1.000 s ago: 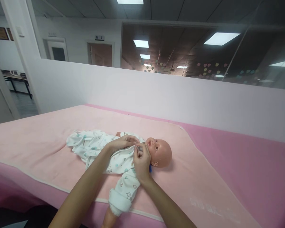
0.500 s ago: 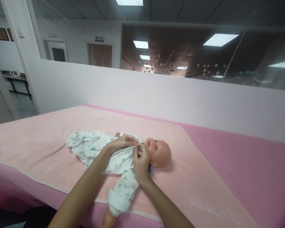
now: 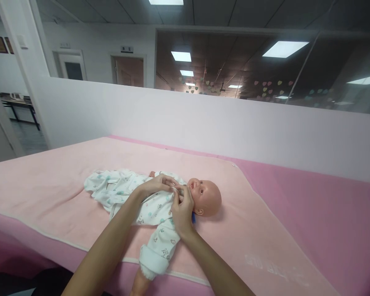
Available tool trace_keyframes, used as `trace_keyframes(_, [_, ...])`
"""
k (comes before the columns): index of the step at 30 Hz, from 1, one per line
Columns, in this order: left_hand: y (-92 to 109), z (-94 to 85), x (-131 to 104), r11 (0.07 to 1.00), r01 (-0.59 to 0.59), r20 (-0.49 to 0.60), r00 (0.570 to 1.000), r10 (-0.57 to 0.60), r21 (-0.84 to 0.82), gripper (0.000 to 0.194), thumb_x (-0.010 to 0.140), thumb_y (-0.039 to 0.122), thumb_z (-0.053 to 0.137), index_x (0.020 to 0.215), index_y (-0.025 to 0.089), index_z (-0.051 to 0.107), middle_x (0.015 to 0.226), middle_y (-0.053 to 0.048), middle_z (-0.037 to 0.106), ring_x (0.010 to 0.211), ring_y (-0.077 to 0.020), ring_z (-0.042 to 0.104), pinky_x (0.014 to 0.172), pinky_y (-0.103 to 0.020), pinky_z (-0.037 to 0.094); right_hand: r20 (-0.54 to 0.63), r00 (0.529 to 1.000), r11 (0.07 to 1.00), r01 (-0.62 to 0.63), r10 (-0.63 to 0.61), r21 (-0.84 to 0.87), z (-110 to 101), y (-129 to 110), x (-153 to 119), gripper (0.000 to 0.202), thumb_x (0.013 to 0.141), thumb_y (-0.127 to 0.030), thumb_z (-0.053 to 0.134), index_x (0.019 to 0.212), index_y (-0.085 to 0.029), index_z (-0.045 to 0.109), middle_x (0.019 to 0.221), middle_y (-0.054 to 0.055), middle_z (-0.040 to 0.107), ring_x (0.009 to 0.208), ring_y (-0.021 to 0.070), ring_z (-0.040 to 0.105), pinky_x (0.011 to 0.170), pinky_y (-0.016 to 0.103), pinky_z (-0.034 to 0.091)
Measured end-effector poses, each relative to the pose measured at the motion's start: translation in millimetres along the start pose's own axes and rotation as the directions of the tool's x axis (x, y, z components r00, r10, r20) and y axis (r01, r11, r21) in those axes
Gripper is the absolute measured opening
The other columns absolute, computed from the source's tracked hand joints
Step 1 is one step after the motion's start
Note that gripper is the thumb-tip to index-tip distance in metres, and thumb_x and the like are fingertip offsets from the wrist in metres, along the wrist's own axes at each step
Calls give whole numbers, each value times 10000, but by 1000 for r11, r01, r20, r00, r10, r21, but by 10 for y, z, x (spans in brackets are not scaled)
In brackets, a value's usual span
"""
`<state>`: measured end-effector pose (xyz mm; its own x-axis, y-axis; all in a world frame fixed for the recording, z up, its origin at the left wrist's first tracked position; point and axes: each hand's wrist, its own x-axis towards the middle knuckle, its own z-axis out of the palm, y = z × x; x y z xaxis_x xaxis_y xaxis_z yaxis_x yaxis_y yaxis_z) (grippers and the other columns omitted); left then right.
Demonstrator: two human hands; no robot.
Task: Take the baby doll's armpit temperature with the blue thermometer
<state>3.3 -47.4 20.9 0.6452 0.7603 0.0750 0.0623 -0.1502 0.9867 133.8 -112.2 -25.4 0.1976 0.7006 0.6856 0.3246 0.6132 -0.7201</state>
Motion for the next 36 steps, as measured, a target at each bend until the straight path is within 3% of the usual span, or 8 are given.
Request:
trace_keyframes(9, [-16, 4, -9, 997, -63, 21, 998, 63, 36, 268, 639, 159, 663, 903, 126, 643, 731, -26, 626, 678, -112, 556, 628, -194, 399, 25, 1000, 1000, 9, -9, -15, -7, 7, 10, 166, 838, -255, 397, 865, -212, 555, 693, 22, 571, 656, 165, 574, 495, 252, 437])
trace_keyframes(17, [-27, -38, 35, 997, -81, 33, 996, 81, 17, 260, 617, 120, 580, 869, 139, 640, 794, -28, 631, 768, -146, 557, 703, -229, 403, 15, 1000, 1000, 2, -2, -1, -4, 2, 9, 146, 828, -256, 424, 895, -198, 540, 732, 24, 581, 633, 147, 563, 485, 233, 423])
trace_keyframes(22, [-80, -75, 75, 993, -120, 28, 992, 120, -8, 211, 643, 156, 575, 839, 128, 649, 756, -20, 631, 744, -140, 545, 715, -232, 391, 15, 1000, 1000, 5, -5, -25, 8, -1, 14, 119, 799, -190, 412, 839, -189, 524, 759, 23, 576, 513, 103, 486, 454, 218, 385])
trace_keyframes(27, [-76, -68, 66, 996, -86, 31, 996, 87, -37, 264, 647, 155, 575, 902, 128, 634, 741, -24, 628, 731, -147, 549, 693, -237, 394, 40, 999, 999, -4, 6, -40, 10, -4, 15, 104, 758, -152, 433, 821, -185, 510, 710, 1, 550, 436, 78, 412, 425, 207, 348])
trace_keyframes(36, [-28, -52, 31, 993, -96, 9, 995, 96, 63, 392, 562, 67, 491, 920, 159, 623, 895, -29, 616, 896, -188, 538, 787, -272, 390, 30, 999, 999, 23, -22, -37, 7, 24, 13, 128, 811, -202, 415, 874, -194, 526, 817, 45, 579, 652, 143, 559, 504, 238, 417])
